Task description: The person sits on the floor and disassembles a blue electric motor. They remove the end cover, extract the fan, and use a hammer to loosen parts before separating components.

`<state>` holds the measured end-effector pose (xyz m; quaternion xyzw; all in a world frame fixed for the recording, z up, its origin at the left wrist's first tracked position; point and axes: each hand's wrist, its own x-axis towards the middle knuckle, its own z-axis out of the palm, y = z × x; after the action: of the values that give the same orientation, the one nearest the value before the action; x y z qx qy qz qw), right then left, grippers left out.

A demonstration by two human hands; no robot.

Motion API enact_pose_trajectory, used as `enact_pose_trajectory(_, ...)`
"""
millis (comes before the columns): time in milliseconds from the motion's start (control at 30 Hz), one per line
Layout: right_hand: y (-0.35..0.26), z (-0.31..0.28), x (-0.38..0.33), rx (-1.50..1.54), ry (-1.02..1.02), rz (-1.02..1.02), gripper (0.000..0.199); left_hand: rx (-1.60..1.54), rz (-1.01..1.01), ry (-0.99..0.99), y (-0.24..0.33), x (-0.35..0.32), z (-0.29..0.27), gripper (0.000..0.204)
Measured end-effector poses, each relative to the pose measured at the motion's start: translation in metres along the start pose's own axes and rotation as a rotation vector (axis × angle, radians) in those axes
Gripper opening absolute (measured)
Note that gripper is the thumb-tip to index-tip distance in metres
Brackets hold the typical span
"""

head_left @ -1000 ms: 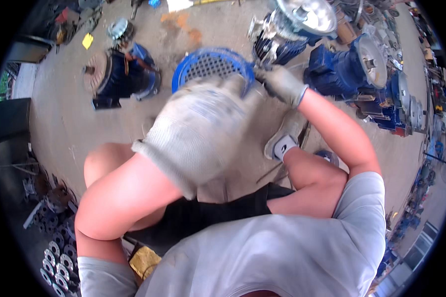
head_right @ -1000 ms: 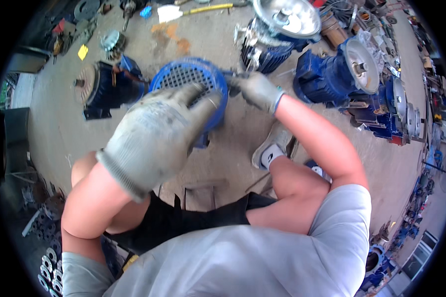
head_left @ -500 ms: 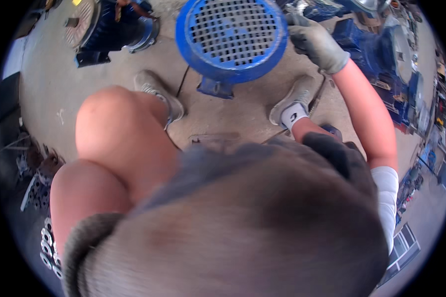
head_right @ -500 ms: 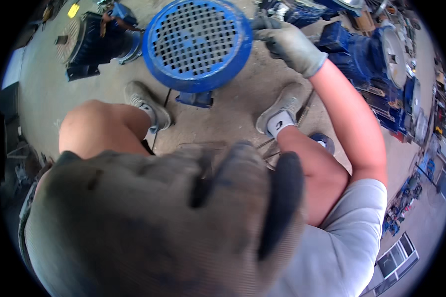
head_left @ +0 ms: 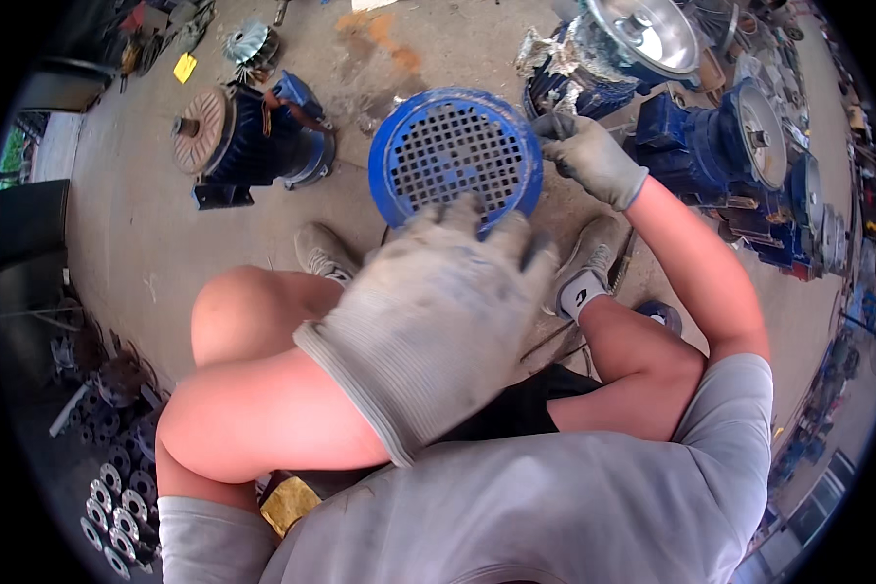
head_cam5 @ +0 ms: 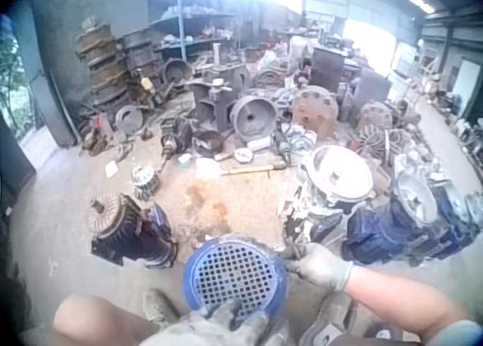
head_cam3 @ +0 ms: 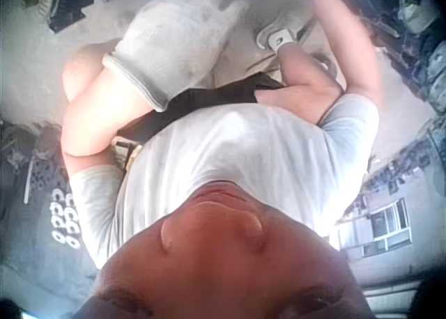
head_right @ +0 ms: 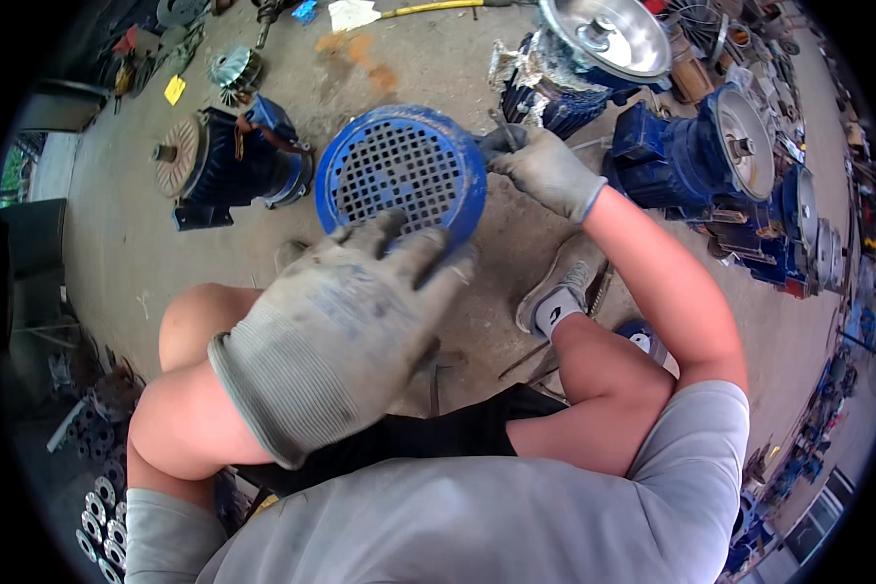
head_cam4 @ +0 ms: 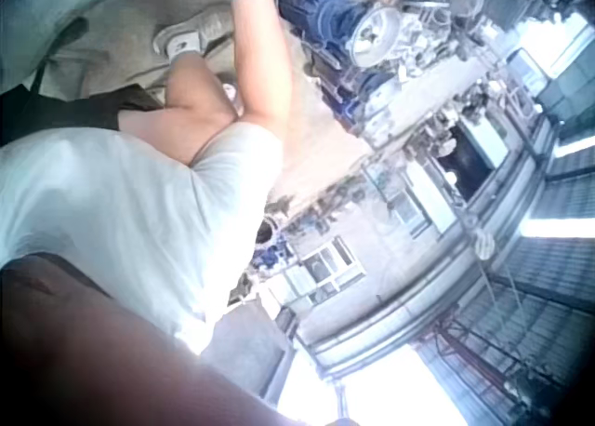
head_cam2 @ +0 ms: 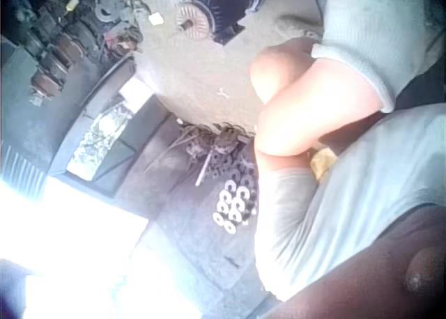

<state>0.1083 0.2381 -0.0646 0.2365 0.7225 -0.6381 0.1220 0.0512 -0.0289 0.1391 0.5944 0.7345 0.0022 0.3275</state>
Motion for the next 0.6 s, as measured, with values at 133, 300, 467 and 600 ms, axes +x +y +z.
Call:
enact_pose_trajectory(133,-0.002,-0.002,-0.005,0.108,0.012,0.064,0.02,0.111,-0.154,0.212,-0.024,0.003,0.026,0.093)
enact_pose_trajectory(300,0.015,0.006,0.001,0.056,0.109,0.26,0.029,0.08,-0.378,0.324,-0.049,0.013,0.034,0.109)
enact_pose_trajectory(467,0.019,0.003,0.005,0.069,0.076,0.167,0.027,0.049,-0.393,0.292,-0.075,0.033,0.048,0.12)
enact_pose_trajectory(600,0.028,0.0,0.004,0.215,0.014,0.037,0.027,-0.037,-0.318,0.345,-0.085,0.029,0.053,0.122)
